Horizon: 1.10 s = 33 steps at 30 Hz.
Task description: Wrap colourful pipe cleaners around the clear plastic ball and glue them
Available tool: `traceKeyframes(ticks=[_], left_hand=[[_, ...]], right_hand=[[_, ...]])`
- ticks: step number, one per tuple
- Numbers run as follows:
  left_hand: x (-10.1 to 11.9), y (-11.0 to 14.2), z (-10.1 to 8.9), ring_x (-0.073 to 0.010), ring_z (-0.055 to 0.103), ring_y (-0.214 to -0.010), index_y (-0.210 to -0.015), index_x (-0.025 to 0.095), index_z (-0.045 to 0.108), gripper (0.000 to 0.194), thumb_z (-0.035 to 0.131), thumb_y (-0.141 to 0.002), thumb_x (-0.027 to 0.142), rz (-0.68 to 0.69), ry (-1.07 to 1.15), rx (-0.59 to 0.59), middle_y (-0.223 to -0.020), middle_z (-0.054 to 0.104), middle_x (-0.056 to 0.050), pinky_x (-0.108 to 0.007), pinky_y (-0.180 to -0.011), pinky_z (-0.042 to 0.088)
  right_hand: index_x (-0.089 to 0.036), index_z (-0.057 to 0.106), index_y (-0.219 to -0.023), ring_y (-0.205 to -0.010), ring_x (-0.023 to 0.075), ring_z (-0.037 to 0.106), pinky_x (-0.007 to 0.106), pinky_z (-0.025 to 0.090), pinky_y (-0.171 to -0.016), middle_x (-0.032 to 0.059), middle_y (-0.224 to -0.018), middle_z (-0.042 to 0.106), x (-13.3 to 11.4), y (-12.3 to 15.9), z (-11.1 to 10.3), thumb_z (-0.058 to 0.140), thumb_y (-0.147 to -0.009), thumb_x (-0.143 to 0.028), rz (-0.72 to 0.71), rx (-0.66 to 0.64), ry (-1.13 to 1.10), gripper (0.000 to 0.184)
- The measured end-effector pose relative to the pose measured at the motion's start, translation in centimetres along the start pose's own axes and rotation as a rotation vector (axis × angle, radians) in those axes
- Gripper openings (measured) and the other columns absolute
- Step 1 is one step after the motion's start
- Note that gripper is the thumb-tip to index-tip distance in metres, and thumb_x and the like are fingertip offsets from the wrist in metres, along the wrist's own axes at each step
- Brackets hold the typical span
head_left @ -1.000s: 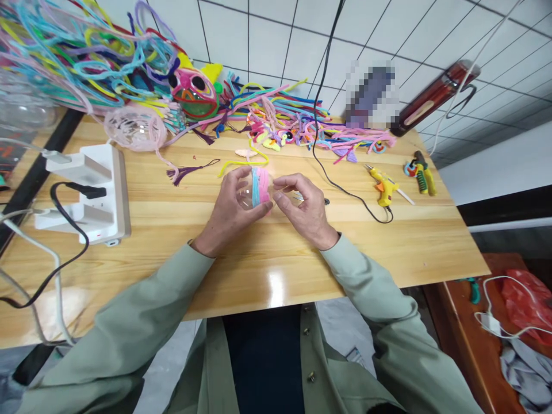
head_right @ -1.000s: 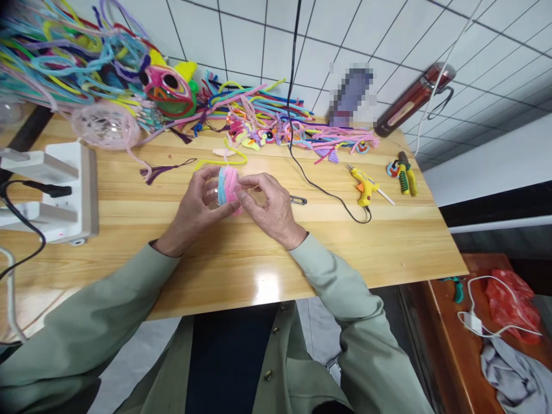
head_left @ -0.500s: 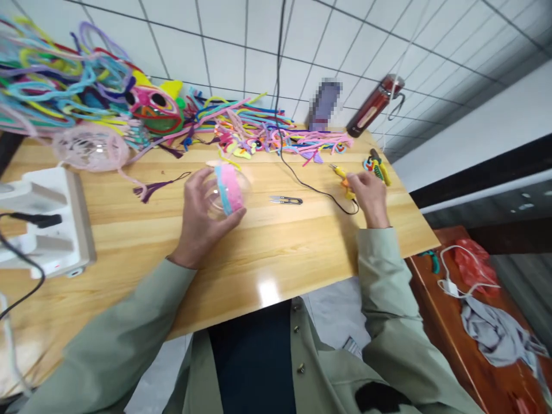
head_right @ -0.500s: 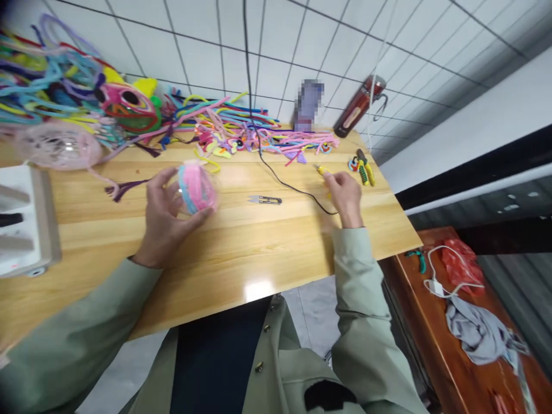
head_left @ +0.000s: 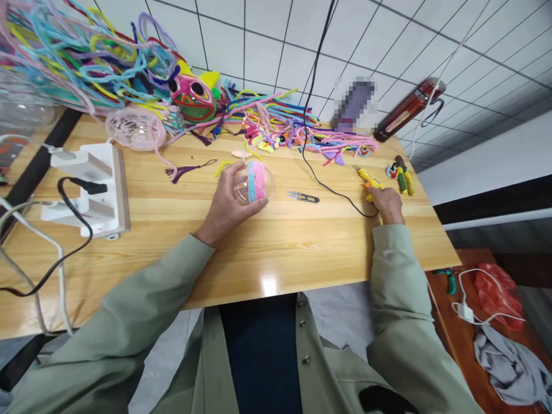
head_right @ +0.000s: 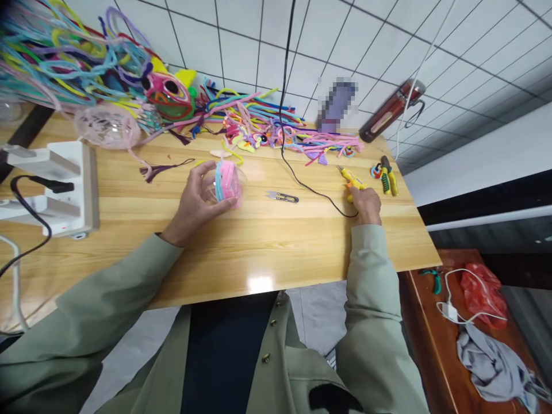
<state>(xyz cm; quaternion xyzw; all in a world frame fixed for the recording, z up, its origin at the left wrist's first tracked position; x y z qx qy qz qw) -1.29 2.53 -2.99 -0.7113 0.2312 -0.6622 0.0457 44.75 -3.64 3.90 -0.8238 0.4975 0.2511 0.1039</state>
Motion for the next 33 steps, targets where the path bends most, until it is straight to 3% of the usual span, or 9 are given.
traceKeyframes(ticks=[4,7,12,15,17,22,26,29,33], left_hand=[[0.4,-0.1,0.1,-0.0415,0.066,-0.156,-0.159,0.028,0.048,0.106,0.096,-0.080,0.081,-0.012,0.020,0.023,-0.175,0.050,-0.020,-0.051,-0.114,0.072],[0.3,-0.3,-0.1,-0.0423,0.067,-0.153,-0.157,0.027,0.050,0.107,0.097,-0.078,0.082,-0.036,0.042,0.030,-0.174,0.052,-0.021,-0.054,-0.114,0.071],[0.0,-0.6,-0.6,-0.0444,0.065,-0.154,-0.160,0.027,0.051,0.110,0.096,-0.077,0.083,-0.089,0.016,0.040,-0.173,0.053,-0.021,-0.059,-0.119,0.068],[-0.2,-0.8,-1.0,-0.0444,0.066,-0.154,-0.160,0.028,0.051,0.110,0.096,-0.077,0.084,-0.080,-0.010,0.047,-0.172,0.054,-0.020,-0.058,-0.120,0.068],[-0.3,-0.9,-1.2,-0.0439,0.065,-0.156,-0.160,0.030,0.051,0.108,0.096,-0.077,0.084,-0.045,-0.047,0.057,-0.171,0.055,-0.019,-0.056,-0.121,0.067],[-0.3,-1.0,-1.6,-0.0458,0.058,-0.162,-0.159,0.029,0.052,0.107,0.096,-0.078,0.083,0.018,-0.121,0.082,-0.170,0.057,-0.018,-0.058,-0.123,0.066],[-0.3,-1.2,-1.6,-0.0465,0.060,-0.161,-0.159,0.030,0.052,0.107,0.094,-0.079,0.085,-0.002,-0.074,0.074,-0.171,0.056,-0.018,-0.062,-0.126,0.064],[-0.3,-1.2,-1.6,-0.0460,0.063,-0.159,-0.160,0.032,0.051,0.104,0.092,-0.081,0.086,-0.010,-0.027,0.049,-0.172,0.055,-0.017,-0.064,-0.128,0.062],[-0.3,-1.2,-1.7,-0.0447,0.063,-0.160,-0.158,0.032,0.053,0.102,0.093,-0.081,0.085,-0.016,-0.021,0.036,-0.170,0.057,-0.016,-0.063,-0.131,0.059]], right_hand=[[-0.027,0.055,-0.081,-0.082,0.0222,0.071,0.034,0.057,-0.077,0.0014,-0.077,0.061,-1.5,1.6,-1.5,0.062,-0.095,-0.024,-0.094,-0.025,-0.327,0.015],[-0.027,0.050,-0.091,-0.073,0.0128,0.064,0.027,0.058,-0.075,-0.0035,-0.084,0.057,-3.2,3.3,-2.6,0.056,-0.092,-0.025,-0.217,-0.061,-0.609,0.006],[-0.021,0.077,-0.098,-0.058,0.0100,0.053,0.025,0.049,-0.056,-0.0054,-0.073,0.056,-7.3,7.3,-2.4,0.102,-0.064,-0.053,-0.571,-0.576,-1.055,0.053],[-0.026,0.080,-0.092,-0.061,0.0134,0.059,0.027,0.051,-0.056,-0.0026,-0.075,0.066,-10.0,10.4,-1.5,0.105,-0.071,-0.055,-0.693,-0.762,-0.951,0.043],[-0.028,0.081,-0.098,-0.071,0.0173,0.068,0.033,0.059,-0.066,0.0012,-0.090,0.076,-11.8,12.1,-0.9,0.104,-0.077,-0.050,-0.754,-0.866,-0.835,0.038],[-0.026,0.076,-0.096,-0.073,0.0224,0.071,0.040,0.061,-0.069,0.0074,-0.098,0.081,-14.9,13.2,0.1,0.101,-0.076,-0.064,-0.868,-0.980,-0.644,0.050],[-0.024,0.076,-0.088,-0.066,0.0178,0.062,0.034,0.057,-0.062,0.0052,-0.087,0.080,-15.1,12.5,1.0,0.097,-0.078,-0.077,-0.928,-1.121,-0.549,0.057],[-0.022,0.079,-0.089,-0.065,0.0142,0.058,0.030,0.052,-0.062,0.0048,-0.088,0.080,-14.7,12.3,1.4,0.094,-0.086,-0.074,-0.970,-1.239,-0.480,0.054],[-0.020,0.080,-0.093,-0.067,0.0124,0.056,0.029,0.049,-0.063,0.0034,-0.089,0.077,-14.4,12.2,1.9,0.092,-0.092,-0.070,-0.972,-1.276,-0.479,0.051]])
Point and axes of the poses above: each hand's wrist, its own y-axis away from the middle knuckle, its own z-axis out of the palm, x = y × z, the point moved 1 cm from there along -y, towards the middle knuckle
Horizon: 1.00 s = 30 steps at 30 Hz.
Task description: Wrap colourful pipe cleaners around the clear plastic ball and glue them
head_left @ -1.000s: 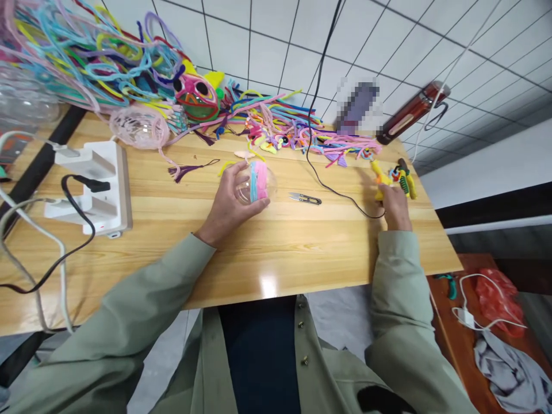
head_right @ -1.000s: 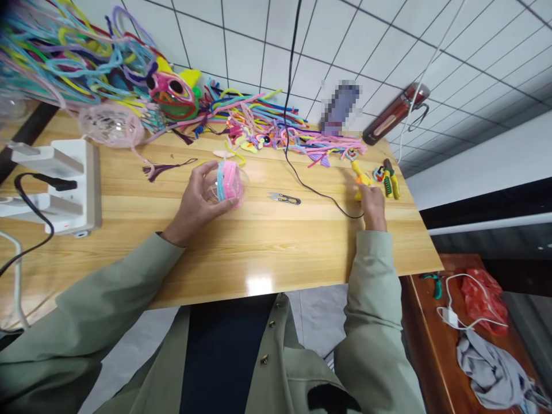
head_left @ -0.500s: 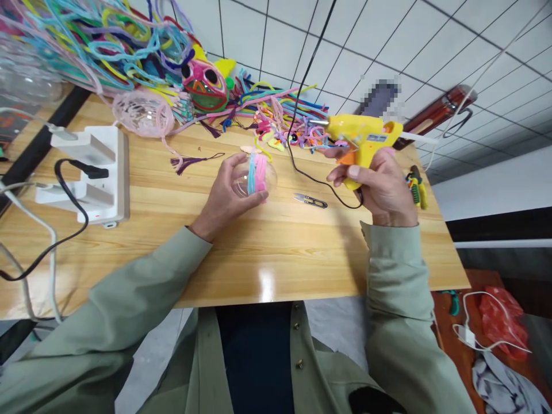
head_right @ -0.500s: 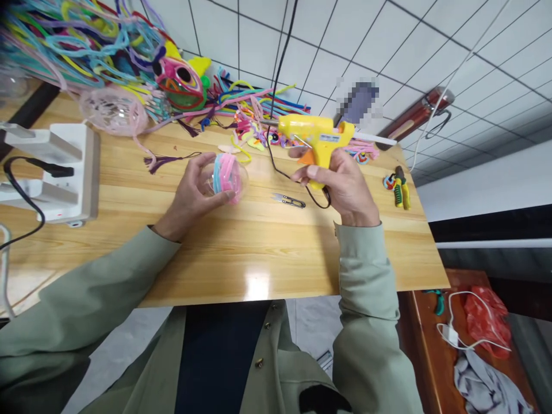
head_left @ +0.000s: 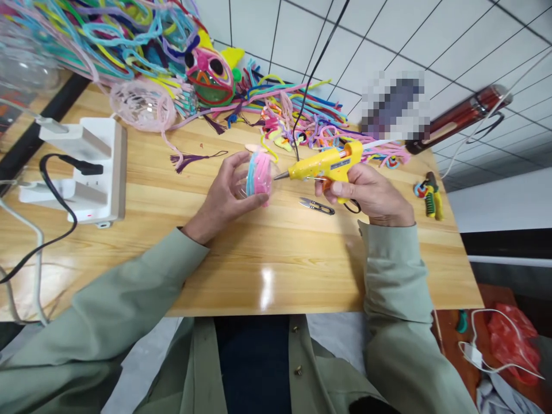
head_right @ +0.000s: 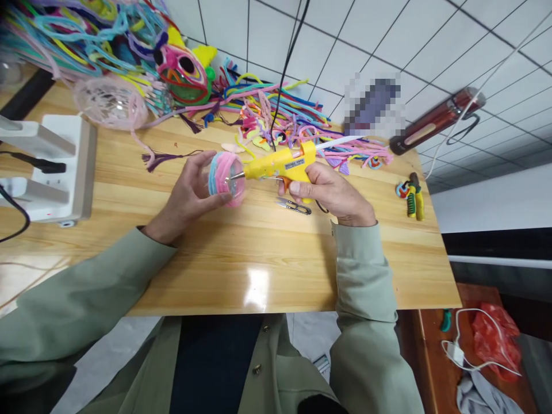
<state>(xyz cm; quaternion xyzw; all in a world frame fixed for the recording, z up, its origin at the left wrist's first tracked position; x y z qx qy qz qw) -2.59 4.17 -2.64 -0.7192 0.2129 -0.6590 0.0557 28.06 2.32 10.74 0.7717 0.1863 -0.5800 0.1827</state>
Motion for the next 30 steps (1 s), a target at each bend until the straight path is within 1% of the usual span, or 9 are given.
traceKeyframes(ticks=[5,8,13,16,19,25,30], left_hand=[[-0.04,0.04,0.17,-0.0429,0.068,-0.155,-0.158,0.033,0.051,0.105,0.094,-0.079,0.086,-0.046,0.035,-0.053,-0.172,0.059,-0.016,-0.061,-0.127,0.063],[-0.01,0.10,0.33,-0.0416,0.068,-0.155,-0.159,0.034,0.049,0.104,0.094,-0.080,0.085,-0.050,0.073,-0.083,-0.171,0.060,-0.015,-0.061,-0.126,0.064],[-0.08,0.24,0.48,-0.0421,0.069,-0.153,-0.159,0.035,0.051,0.104,0.095,-0.078,0.085,-0.055,0.076,-0.053,-0.171,0.060,-0.015,-0.061,-0.123,0.067],[-0.31,0.34,0.55,-0.0428,0.070,-0.152,-0.159,0.035,0.053,0.108,0.095,-0.075,0.087,-0.053,0.085,-0.030,-0.170,0.060,-0.015,-0.060,-0.120,0.069],[-0.63,0.41,0.65,-0.0428,0.070,-0.152,-0.159,0.034,0.054,0.108,0.096,-0.075,0.086,-0.043,0.084,-0.027,-0.170,0.060,-0.015,-0.059,-0.121,0.069],[-0.59,0.48,0.74,-0.0436,0.071,-0.150,-0.160,0.033,0.053,0.106,0.098,-0.076,0.081,-0.050,0.097,-0.043,-0.170,0.060,-0.016,-0.064,-0.123,0.067],[0.07,0.49,0.69,-0.0438,0.069,-0.152,-0.160,0.032,0.053,0.107,0.097,-0.076,0.081,-0.084,0.078,-0.077,-0.174,0.056,-0.015,-0.063,-0.122,0.067]], right_hand=[[-0.021,0.080,-0.100,-0.070,0.0136,0.055,0.029,0.048,-0.064,0.0029,-0.091,0.075,0.26,-0.19,0.25,0.091,-0.093,-0.070,0.033,-0.002,0.018,0.051],[-0.022,0.079,-0.097,-0.071,0.0146,0.055,0.029,0.048,-0.066,0.0022,-0.090,0.073,0.28,-0.21,0.32,0.091,-0.094,-0.069,0.033,-0.009,0.025,0.049],[-0.022,0.080,-0.099,-0.071,0.0161,0.054,0.031,0.047,-0.066,0.0028,-0.091,0.074,0.32,-0.07,0.30,0.092,-0.092,-0.069,0.074,0.013,0.043,0.049],[-0.022,0.079,-0.095,-0.072,0.0172,0.054,0.032,0.047,-0.067,0.0022,-0.085,0.071,0.39,-0.03,0.26,0.092,-0.091,-0.072,0.092,0.013,0.069,0.052],[-0.022,0.078,-0.089,-0.072,0.0177,0.055,0.032,0.047,-0.068,0.0017,-0.081,0.068,0.48,-0.11,0.18,0.092,-0.090,-0.074,0.099,0.017,0.089,0.054],[-0.022,0.079,-0.093,-0.075,0.0179,0.058,0.030,0.047,-0.067,0.0027,-0.085,0.072,0.47,-0.16,0.24,0.093,-0.090,-0.072,0.104,0.007,0.099,0.052],[-0.022,0.075,-0.082,-0.075,0.0185,0.059,0.030,0.049,-0.067,0.0043,-0.086,0.074,0.41,-0.07,0.38,0.092,-0.091,-0.071,0.129,0.004,0.099,0.052]])
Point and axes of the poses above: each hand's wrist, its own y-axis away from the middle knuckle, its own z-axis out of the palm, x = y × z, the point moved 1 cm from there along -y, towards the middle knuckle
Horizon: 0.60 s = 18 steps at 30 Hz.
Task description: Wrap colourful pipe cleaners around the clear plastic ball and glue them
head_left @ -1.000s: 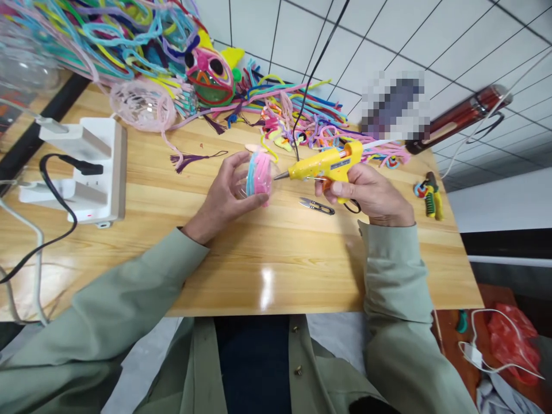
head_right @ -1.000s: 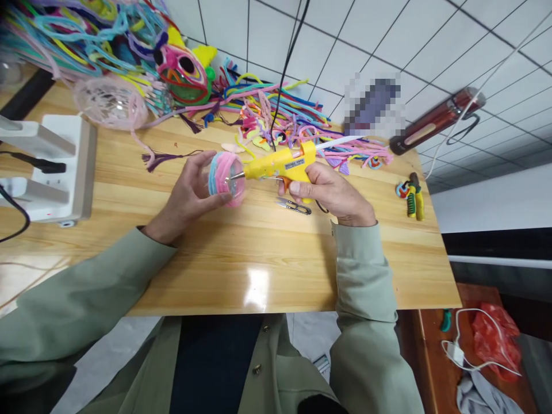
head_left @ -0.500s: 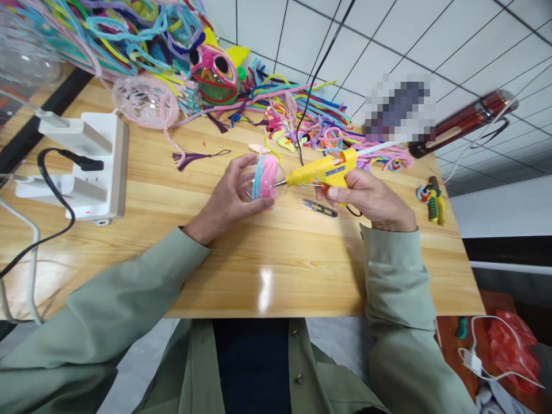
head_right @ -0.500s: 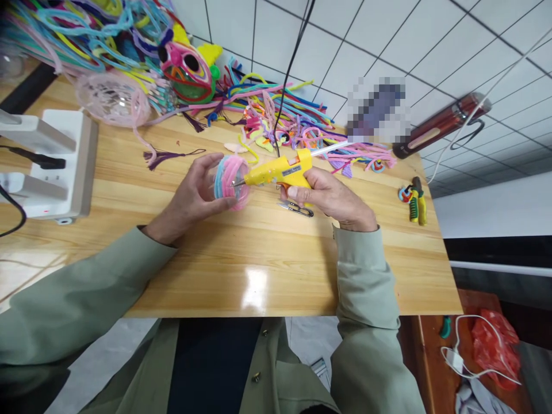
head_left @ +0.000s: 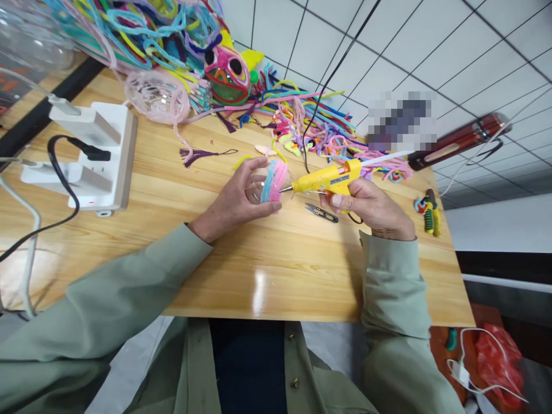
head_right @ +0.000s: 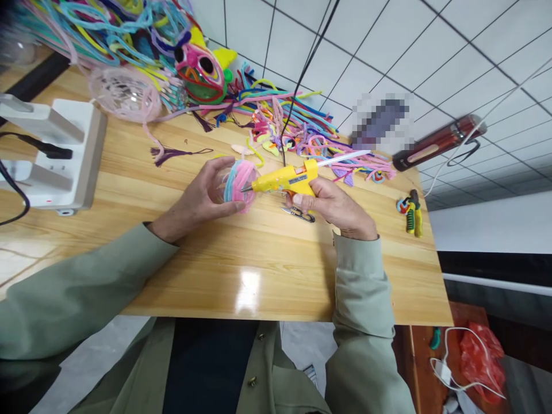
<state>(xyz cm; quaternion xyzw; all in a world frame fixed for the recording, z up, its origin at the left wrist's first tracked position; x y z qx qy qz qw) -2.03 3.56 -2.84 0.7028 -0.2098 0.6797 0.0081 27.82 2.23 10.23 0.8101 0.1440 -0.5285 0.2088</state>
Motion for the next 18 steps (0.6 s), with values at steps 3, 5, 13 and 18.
traceKeyframes(ticks=[3,5,13,18], left_hand=[[0.08,0.01,0.03,-0.0431,0.070,-0.150,-0.159,0.033,0.053,0.106,0.098,-0.075,0.082,0.002,0.004,0.006,-0.173,0.057,-0.015,-0.061,-0.120,0.068],[0.03,0.01,0.06,-0.0428,0.071,-0.148,-0.158,0.033,0.054,0.105,0.098,-0.075,0.082,0.006,0.001,0.018,-0.171,0.059,-0.015,-0.061,-0.118,0.069],[-0.08,0.02,0.11,-0.0415,0.074,-0.145,-0.158,0.032,0.055,0.104,0.097,-0.077,0.082,0.044,-0.035,0.027,-0.170,0.060,-0.015,-0.058,-0.114,0.072],[-0.05,0.00,0.08,-0.0415,0.073,-0.145,-0.159,0.032,0.054,0.104,0.096,-0.077,0.083,0.030,-0.033,0.017,-0.171,0.060,-0.015,-0.058,-0.114,0.072]], right_hand=[[-0.023,0.075,-0.082,-0.077,0.0197,0.061,0.030,0.050,-0.067,0.0053,-0.087,0.075,0.14,0.03,-0.07,0.091,-0.090,-0.072,0.014,-0.011,0.000,0.053],[-0.022,0.076,-0.083,-0.077,0.0196,0.061,0.031,0.050,-0.068,0.0055,-0.088,0.076,0.31,0.06,-0.16,0.091,-0.091,-0.073,0.020,-0.005,0.009,0.053],[-0.022,0.077,-0.088,-0.075,0.0188,0.058,0.031,0.047,-0.067,0.0034,-0.084,0.071,0.39,0.07,-0.20,0.092,-0.089,-0.074,0.035,-0.006,0.009,0.054],[-0.022,0.076,-0.085,-0.074,0.0183,0.056,0.031,0.047,-0.067,0.0035,-0.085,0.071,0.16,0.09,-0.11,0.092,-0.089,-0.075,0.036,-0.001,0.010,0.056]])
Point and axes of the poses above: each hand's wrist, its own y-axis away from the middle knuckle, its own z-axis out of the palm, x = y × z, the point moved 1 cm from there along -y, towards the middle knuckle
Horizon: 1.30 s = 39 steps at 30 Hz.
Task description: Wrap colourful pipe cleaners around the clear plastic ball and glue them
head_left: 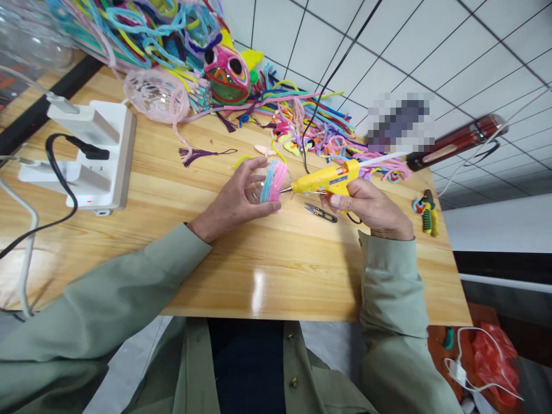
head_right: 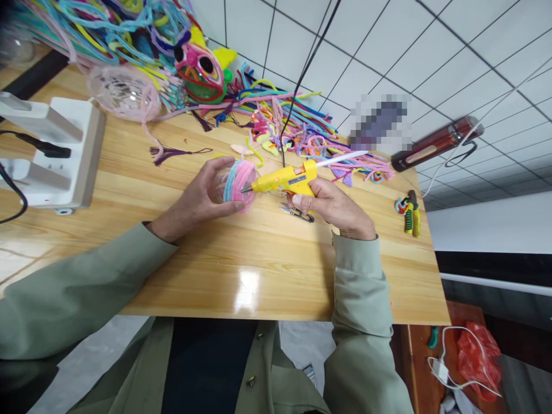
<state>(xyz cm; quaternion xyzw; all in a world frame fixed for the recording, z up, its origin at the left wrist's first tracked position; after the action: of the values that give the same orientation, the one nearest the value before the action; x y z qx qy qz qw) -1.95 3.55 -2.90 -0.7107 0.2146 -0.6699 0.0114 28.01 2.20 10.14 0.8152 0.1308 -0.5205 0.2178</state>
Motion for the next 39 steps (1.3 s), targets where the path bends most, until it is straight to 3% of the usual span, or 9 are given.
traceKeyframes(ticks=[16,25,28,32,34,36,37,39], left_hand=[[1.1,0.3,-0.2,-0.0404,0.067,-0.154,-0.161,0.029,0.048,0.100,0.098,-0.081,0.063,-0.080,0.034,-0.039,-0.178,0.052,-0.017,-0.057,-0.125,0.064],[0.8,0.3,-0.1,-0.0410,0.066,-0.156,-0.161,0.028,0.050,0.105,0.097,-0.080,0.076,-0.070,0.031,-0.007,-0.177,0.054,-0.017,-0.056,-0.127,0.063],[0.7,0.2,-0.3,-0.0399,0.067,-0.155,-0.161,0.027,0.051,0.104,0.094,-0.082,0.079,-0.059,0.019,0.005,-0.174,0.057,-0.017,-0.054,-0.125,0.064],[0.7,-0.1,-0.7,-0.0400,0.068,-0.153,-0.159,0.024,0.054,0.106,0.097,-0.079,0.079,-0.063,-0.012,0.028,-0.169,0.060,-0.018,-0.054,-0.122,0.067],[0.7,-0.2,-0.7,-0.0389,0.071,-0.149,-0.157,0.023,0.055,0.108,0.099,-0.076,0.079,-0.077,0.000,0.045,-0.169,0.061,-0.018,-0.054,-0.120,0.068],[0.6,-0.2,-0.6,-0.0372,0.073,-0.146,-0.157,0.022,0.055,0.109,0.100,-0.074,0.079,-0.104,0.015,0.053,-0.169,0.062,-0.019,-0.055,-0.121,0.068],[0.6,-0.2,-0.6,-0.0374,0.074,-0.145,-0.156,0.020,0.056,0.112,0.101,-0.072,0.079,-0.115,0.018,0.061,-0.168,0.063,-0.020,-0.057,-0.121,0.068],[0.5,-0.2,-0.4,-0.0384,0.075,-0.143,-0.155,0.019,0.057,0.117,0.102,-0.067,0.082,-0.128,0.022,0.063,-0.165,0.066,-0.021,-0.059,-0.120,0.068]], right_hand=[[-0.022,0.073,-0.081,-0.077,0.0184,0.059,0.031,0.050,-0.069,0.0036,-0.086,0.070,0.3,0.0,-0.2,0.092,-0.087,-0.079,-0.014,0.016,0.018,0.060],[-0.020,0.079,-0.088,-0.068,0.0147,0.057,0.029,0.049,-0.062,0.0042,-0.087,0.076,0.3,-0.2,-0.2,0.096,-0.086,-0.073,-0.049,0.017,-0.066,0.056],[-0.019,0.080,-0.089,-0.061,0.0120,0.054,0.029,0.047,-0.060,0.0045,-0.086,0.078,0.0,0.3,-0.8,0.099,-0.084,-0.067,-0.118,0.122,-0.161,0.051],[-0.023,0.078,-0.092,-0.070,0.0173,0.066,0.030,0.055,-0.065,0.0051,-0.088,0.079,1.8,2.7,-2.5,0.096,-0.081,-0.062,-0.147,0.477,-0.255,0.045],[-0.023,0.076,-0.094,-0.076,0.0194,0.070,0.032,0.059,-0.072,0.0060,-0.092,0.080,4.0,4.4,-3.1,0.084,-0.086,-0.064,-0.030,0.719,-0.167,0.042],[-0.022,0.073,-0.091,-0.077,0.0196,0.070,0.031,0.056,-0.071,0.0073,-0.091,0.079,6.4,6.2,-3.3,0.064,-0.096,-0.062,0.252,0.927,0.151,0.041],[-0.022,0.074,-0.094,-0.082,0.0209,0.073,0.031,0.056,-0.072,0.0085,-0.096,0.081,7.5,7.0,-3.3,0.053,-0.102,-0.059,0.427,0.932,0.334,0.044],[-0.019,0.078,-0.096,-0.092,0.0250,0.078,0.032,0.056,-0.076,0.0123,-0.102,0.084,9.3,8.3,-3.2,0.042,-0.108,-0.055,0.622,0.907,0.494,0.052]])
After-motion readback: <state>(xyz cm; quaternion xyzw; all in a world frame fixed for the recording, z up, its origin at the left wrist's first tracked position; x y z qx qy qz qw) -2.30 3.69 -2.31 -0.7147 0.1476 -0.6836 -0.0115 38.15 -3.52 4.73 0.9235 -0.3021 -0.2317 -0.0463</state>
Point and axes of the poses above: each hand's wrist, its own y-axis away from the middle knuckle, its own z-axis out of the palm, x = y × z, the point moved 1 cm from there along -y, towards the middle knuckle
